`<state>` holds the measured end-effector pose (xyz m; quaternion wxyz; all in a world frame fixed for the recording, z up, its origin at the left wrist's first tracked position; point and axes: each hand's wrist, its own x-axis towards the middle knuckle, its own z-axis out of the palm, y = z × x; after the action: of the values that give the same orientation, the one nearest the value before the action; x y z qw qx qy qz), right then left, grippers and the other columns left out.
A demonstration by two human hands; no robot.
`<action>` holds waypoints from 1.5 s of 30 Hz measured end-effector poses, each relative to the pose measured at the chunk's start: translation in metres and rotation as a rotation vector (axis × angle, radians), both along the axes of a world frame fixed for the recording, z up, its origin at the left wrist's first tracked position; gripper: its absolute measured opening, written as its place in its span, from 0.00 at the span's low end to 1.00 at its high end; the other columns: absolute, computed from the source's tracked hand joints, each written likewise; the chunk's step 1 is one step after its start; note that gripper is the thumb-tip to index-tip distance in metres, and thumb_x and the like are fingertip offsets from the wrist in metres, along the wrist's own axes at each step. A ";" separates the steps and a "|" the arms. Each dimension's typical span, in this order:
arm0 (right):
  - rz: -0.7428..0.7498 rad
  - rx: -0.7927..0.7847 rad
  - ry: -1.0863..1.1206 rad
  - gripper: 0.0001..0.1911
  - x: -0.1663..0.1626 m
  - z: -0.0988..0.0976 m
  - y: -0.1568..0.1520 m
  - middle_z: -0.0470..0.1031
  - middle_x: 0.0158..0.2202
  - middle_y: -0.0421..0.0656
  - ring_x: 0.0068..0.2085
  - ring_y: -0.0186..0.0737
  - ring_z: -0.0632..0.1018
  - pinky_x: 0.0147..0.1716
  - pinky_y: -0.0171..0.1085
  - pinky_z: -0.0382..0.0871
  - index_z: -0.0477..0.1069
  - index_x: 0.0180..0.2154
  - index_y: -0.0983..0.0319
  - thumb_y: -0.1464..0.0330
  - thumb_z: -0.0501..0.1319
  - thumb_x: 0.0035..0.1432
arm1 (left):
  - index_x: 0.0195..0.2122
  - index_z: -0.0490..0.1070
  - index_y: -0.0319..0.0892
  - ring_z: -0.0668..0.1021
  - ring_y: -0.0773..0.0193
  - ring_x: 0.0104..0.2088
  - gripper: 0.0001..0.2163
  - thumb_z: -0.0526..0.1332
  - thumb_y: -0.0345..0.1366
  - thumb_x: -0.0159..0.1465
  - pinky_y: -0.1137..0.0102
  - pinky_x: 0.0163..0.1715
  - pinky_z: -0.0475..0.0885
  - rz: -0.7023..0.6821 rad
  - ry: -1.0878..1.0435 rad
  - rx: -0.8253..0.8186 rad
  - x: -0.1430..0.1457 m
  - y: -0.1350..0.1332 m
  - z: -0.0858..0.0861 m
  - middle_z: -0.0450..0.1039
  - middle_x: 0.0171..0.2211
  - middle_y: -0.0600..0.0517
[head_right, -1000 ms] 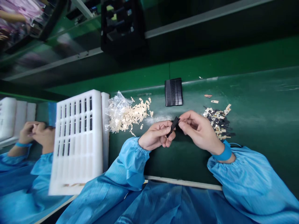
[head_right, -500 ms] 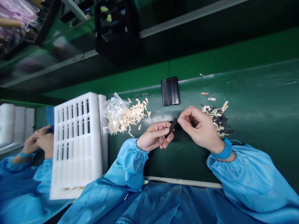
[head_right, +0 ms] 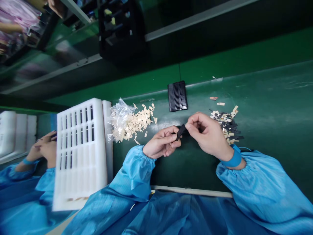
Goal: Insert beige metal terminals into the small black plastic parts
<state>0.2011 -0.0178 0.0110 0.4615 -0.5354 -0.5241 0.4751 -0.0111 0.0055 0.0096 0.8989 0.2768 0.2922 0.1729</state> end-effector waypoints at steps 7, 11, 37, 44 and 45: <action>-0.003 -0.015 0.016 0.06 0.000 0.002 0.000 0.72 0.30 0.39 0.30 0.35 0.71 0.29 0.34 0.67 0.72 0.34 0.58 0.65 0.65 0.64 | 0.44 0.64 0.42 0.71 0.75 0.15 0.15 0.66 0.45 0.67 0.81 0.14 0.65 0.003 -0.006 0.021 0.000 0.000 -0.001 0.68 0.26 0.59; -0.011 -0.026 0.026 0.07 -0.002 0.005 0.001 0.72 0.29 0.39 0.29 0.34 0.71 0.28 0.34 0.67 0.72 0.34 0.58 0.63 0.67 0.63 | 0.44 0.64 0.42 0.70 0.75 0.15 0.15 0.67 0.45 0.66 0.81 0.14 0.65 -0.003 -0.022 0.029 0.000 0.000 -0.001 0.68 0.26 0.59; -0.041 -0.172 0.239 0.16 -0.007 0.002 -0.003 0.71 0.28 0.40 0.25 0.33 0.67 0.25 0.37 0.62 0.83 0.42 0.58 0.55 0.61 0.69 | 0.43 0.65 0.39 0.77 0.71 0.20 0.19 0.67 0.49 0.65 0.78 0.19 0.71 0.116 0.122 0.223 0.006 -0.003 0.001 0.74 0.27 0.56; -0.081 0.083 -0.215 0.11 -0.009 0.003 -0.007 0.74 0.36 0.42 0.32 0.36 0.74 0.31 0.38 0.68 0.81 0.48 0.56 0.63 0.65 0.67 | 0.43 0.64 0.40 0.78 0.69 0.22 0.21 0.67 0.52 0.64 0.75 0.22 0.74 0.314 0.256 0.345 0.015 -0.008 0.002 0.75 0.27 0.56; -0.088 0.083 -0.208 0.11 -0.012 0.001 -0.008 0.74 0.36 0.41 0.33 0.36 0.74 0.32 0.38 0.68 0.80 0.48 0.56 0.63 0.65 0.66 | 0.43 0.65 0.40 0.78 0.69 0.22 0.21 0.67 0.53 0.64 0.75 0.23 0.74 0.324 0.259 0.354 0.015 -0.009 0.001 0.75 0.27 0.56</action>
<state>0.1894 -0.0257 0.0121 0.4470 -0.5847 -0.5643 0.3740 0.0043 -0.0035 0.0110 0.7522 0.3992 0.4106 0.3261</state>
